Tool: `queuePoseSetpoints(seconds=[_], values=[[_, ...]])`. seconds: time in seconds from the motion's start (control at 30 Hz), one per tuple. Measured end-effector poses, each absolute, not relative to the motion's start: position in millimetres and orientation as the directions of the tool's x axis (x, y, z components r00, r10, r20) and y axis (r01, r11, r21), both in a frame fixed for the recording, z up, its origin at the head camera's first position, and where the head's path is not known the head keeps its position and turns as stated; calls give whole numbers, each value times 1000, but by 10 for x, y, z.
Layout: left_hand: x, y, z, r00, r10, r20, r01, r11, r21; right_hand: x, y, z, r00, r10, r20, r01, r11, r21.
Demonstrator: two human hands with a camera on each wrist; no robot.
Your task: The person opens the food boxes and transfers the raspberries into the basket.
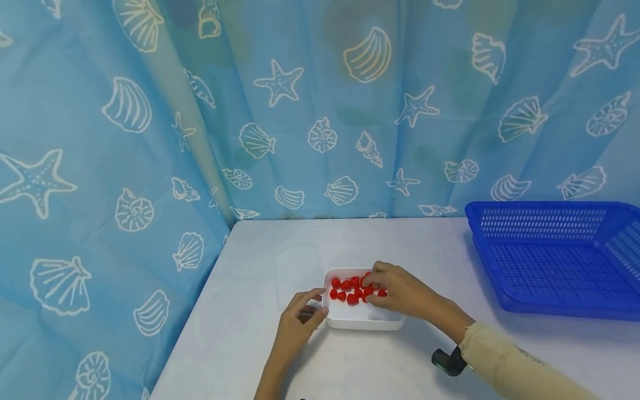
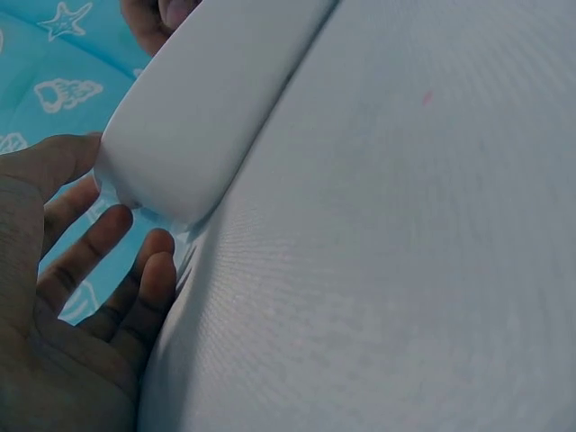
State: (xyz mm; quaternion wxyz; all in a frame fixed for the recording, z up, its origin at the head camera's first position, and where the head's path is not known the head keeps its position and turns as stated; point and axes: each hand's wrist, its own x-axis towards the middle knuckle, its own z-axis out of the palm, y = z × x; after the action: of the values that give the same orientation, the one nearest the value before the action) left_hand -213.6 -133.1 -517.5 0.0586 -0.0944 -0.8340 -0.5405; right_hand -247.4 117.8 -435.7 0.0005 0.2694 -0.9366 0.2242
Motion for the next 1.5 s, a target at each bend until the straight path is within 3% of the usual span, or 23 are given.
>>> queuePoseSetpoints(seconds=[0.37, 0.97, 1.13, 1.37, 1.5], values=[[-2156, -1325, -5147, -973, 84, 213, 228, 423, 877, -2568, 1017, -4496, -862, -494, 115, -500, 788, -360], [-2135, -1336, -5176, -980, 75, 183, 198, 401, 894, -2572, 812, -4736, -825, -520, 222, -545, 836, -66], [-2128, -1320, -5210, -982, 78, 172, 189, 400, 897, -2535, 853, -4708, -805, -538, 251, -571, 817, -83], [-2129, -1309, -5226, -979, 87, 186, 205, 388, 899, -2413, 1016, -4451, -809, -512, 289, -581, 770, -263], [-2133, -1320, -5209, -984, 76, 160, 177, 397, 901, -2366, 1147, -4268, -830, -475, 291, -552, 773, -313]])
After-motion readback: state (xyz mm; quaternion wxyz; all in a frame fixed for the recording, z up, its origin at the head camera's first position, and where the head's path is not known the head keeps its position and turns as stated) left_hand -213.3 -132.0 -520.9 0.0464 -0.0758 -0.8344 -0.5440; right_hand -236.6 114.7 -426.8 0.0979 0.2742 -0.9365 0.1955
